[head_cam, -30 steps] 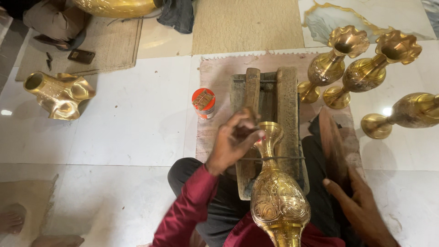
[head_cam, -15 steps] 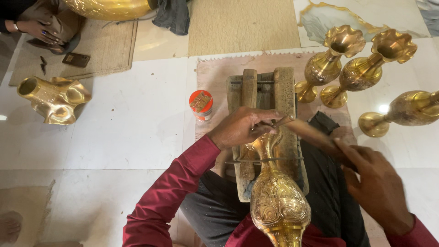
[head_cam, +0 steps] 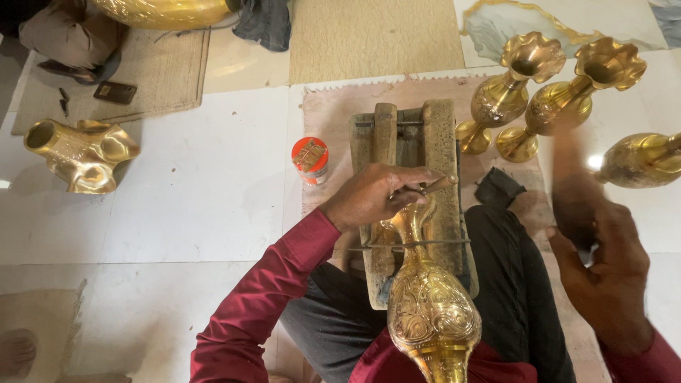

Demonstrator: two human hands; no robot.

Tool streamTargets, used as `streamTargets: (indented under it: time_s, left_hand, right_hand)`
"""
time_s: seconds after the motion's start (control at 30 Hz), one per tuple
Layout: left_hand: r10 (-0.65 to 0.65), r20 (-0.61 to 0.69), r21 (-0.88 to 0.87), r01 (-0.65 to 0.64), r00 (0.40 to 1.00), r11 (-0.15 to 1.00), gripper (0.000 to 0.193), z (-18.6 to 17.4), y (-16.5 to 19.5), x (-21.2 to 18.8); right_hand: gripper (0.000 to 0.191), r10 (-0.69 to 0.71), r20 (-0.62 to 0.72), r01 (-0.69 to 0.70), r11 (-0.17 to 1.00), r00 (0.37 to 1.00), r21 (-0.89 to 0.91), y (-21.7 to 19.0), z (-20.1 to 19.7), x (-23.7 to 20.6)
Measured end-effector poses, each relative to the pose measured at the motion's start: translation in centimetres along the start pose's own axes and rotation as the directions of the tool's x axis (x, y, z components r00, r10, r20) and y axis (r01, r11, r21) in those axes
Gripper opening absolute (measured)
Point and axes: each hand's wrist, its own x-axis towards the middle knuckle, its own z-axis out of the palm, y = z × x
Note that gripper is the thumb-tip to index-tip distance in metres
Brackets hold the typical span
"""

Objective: The person sits on the floor holding an engraved brass vase against a wooden support block. They position a small punch on the vase's flared rim with one hand and strike the punch with a wooden mallet held in the other hand, working around the rim to shape the brass.

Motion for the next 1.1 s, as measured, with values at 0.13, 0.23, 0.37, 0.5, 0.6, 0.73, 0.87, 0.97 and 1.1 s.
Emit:
streamTargets:
  time_s: [0.13, 0.23, 0.37, 0.5, 0.6, 0.73, 0.87, 0.97, 1.1]
  left_hand:
    - [0.038, 0.011, -0.034, -0.038, 0.999, 0.999, 0.049, -0.1, -0.4, 0.0]
    - [0.051, -0.009, -0.014, -0.051, 0.999, 0.999, 0.049, 0.0, -0.4, 0.0]
    - [-0.004, 0.015, 0.049, 0.003, 1.0, 0.999, 0.047, 0.0, -0.2, 0.1]
    - [-0.021, 0.01, -0.006, 0.021, 1.0, 1.0, 0.047, 0.1, 0.0, -0.1]
    - [0.027, 0.0, 0.035, -0.027, 1.0, 0.999, 0.049, 0.0, -0.3, 0.1]
    - [0.031, -0.003, 0.021, -0.031, 1.0, 0.999, 0.045, -0.1, -0.4, 0.3]
    - [-0.031, 0.01, -0.016, 0.031, 0.999, 0.999, 0.049, -0.1, 0.0, 0.2]
    - [-0.044, 0.022, -0.024, 0.045, 0.999, 0.999, 0.049, -0.1, 0.4, 0.3]
    - [-0.032, 0.022, 0.013, 0.031, 0.999, 0.999, 0.044, -0.5, 0.4, 0.1]
  right_hand:
    - [0.065, -0.061, 0.099, 0.105, 0.841, 0.993, -0.531, 0.1, -0.3, -0.5]
    - [0.067, -0.041, 0.039, 0.052, 0.933, 0.998, -0.357, 0.6, -0.1, -1.0]
    - [0.07, -0.139, 0.055, 0.149, 0.879, 0.989, -0.453, 1.3, 0.2, -1.2]
    - [0.055, 0.086, -0.041, -0.092, 0.982, 0.995, -0.165, 0.8, 0.3, -1.1]
    - [0.06, -0.148, 0.157, 0.216, 0.729, 0.976, -0.65, -0.1, -0.2, -0.6]
    - [0.053, 0.056, -0.038, -0.062, 0.982, 0.998, -0.179, -1.0, 0.3, -0.2]
    - [0.055, -0.041, 0.031, 0.05, 0.916, 0.999, -0.398, -1.4, 0.6, 0.0]
    - [0.059, 0.106, -0.069, -0.107, 0.994, 0.992, -0.005, -1.9, 1.1, -0.1]
    - [0.058, -0.119, 0.133, 0.177, 0.747, 0.984, -0.641, -2.0, 0.9, -0.1]
